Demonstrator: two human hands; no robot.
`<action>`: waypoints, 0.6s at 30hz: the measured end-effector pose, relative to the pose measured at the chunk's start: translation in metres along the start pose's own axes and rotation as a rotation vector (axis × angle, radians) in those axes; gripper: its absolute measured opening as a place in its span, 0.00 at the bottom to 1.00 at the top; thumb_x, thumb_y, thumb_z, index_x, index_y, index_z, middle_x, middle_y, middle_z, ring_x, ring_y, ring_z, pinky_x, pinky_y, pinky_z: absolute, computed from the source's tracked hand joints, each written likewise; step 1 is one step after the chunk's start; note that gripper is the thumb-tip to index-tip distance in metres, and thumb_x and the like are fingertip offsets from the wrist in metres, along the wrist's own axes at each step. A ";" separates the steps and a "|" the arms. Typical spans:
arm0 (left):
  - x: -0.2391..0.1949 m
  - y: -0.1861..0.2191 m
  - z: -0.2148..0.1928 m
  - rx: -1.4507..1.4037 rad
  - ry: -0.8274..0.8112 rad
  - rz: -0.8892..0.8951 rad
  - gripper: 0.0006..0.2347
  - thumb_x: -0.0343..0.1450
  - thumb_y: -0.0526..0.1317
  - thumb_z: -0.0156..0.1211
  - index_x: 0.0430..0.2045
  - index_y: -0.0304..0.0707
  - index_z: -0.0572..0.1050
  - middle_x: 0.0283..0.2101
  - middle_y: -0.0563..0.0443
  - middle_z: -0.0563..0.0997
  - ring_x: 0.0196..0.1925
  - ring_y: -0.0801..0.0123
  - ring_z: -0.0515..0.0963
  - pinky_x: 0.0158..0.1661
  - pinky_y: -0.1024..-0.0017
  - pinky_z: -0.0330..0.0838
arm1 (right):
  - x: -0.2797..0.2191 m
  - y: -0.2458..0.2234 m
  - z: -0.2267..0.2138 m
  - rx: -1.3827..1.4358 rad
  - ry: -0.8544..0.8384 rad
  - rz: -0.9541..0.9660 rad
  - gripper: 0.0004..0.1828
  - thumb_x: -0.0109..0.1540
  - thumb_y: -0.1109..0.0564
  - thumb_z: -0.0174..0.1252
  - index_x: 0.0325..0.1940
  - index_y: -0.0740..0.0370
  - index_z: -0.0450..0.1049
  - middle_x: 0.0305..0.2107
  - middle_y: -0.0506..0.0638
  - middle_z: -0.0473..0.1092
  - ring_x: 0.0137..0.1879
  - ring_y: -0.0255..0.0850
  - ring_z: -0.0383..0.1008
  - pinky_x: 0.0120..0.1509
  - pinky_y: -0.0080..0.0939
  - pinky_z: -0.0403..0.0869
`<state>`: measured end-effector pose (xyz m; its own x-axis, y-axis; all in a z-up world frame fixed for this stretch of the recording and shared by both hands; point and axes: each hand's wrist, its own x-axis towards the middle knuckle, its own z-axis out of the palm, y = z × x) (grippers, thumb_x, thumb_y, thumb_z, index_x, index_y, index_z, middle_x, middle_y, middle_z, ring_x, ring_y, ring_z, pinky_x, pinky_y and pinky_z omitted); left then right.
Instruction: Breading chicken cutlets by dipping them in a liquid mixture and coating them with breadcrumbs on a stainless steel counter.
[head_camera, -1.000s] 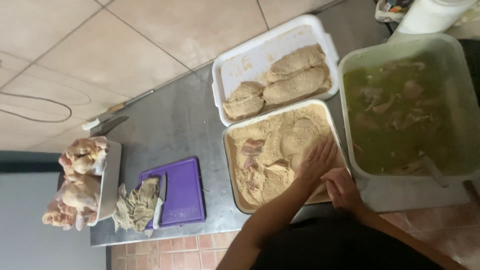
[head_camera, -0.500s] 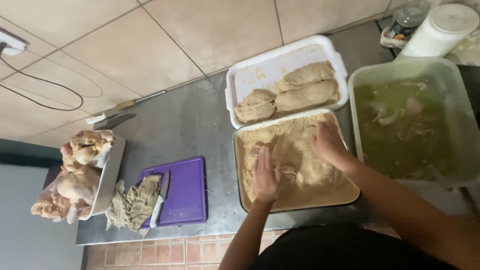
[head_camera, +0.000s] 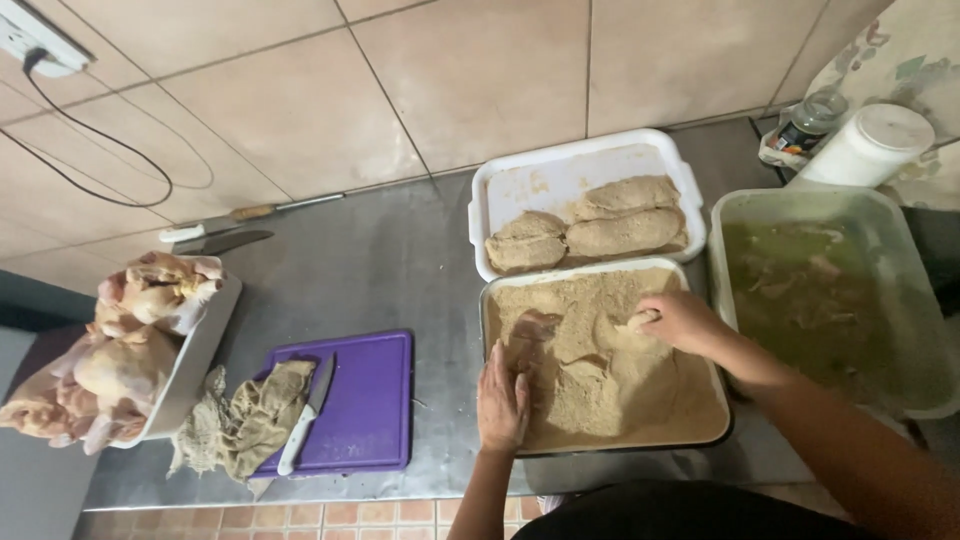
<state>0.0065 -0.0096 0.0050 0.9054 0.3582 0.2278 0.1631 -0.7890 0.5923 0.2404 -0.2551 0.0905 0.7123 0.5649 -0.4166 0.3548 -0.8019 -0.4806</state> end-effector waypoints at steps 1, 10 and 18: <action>0.000 -0.001 -0.001 -0.005 -0.002 -0.001 0.28 0.79 0.51 0.31 0.72 0.30 0.48 0.72 0.32 0.60 0.73 0.44 0.63 0.71 0.52 0.53 | -0.016 -0.012 -0.013 -0.003 -0.001 0.004 0.11 0.65 0.53 0.60 0.51 0.51 0.81 0.28 0.42 0.80 0.18 0.29 0.62 0.25 0.31 0.58; -0.002 -0.006 0.002 -0.053 0.023 -0.001 0.28 0.78 0.51 0.34 0.72 0.33 0.51 0.72 0.36 0.63 0.70 0.43 0.65 0.69 0.55 0.53 | -0.095 -0.081 -0.101 0.013 -0.086 0.143 0.20 0.65 0.48 0.63 0.60 0.52 0.77 0.31 0.48 0.83 0.17 0.32 0.57 0.25 0.32 0.59; -0.001 -0.003 0.001 -0.022 -0.002 -0.035 0.27 0.78 0.50 0.34 0.72 0.35 0.51 0.69 0.35 0.67 0.67 0.44 0.68 0.68 0.54 0.55 | -0.058 -0.111 -0.146 0.049 0.176 0.053 0.10 0.70 0.54 0.58 0.52 0.59 0.77 0.31 0.51 0.78 0.22 0.36 0.68 0.22 0.32 0.64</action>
<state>0.0054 -0.0080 0.0015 0.9002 0.3842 0.2050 0.1858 -0.7647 0.6171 0.2480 -0.2271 0.2808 0.8257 0.4759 -0.3030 0.2872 -0.8168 -0.5004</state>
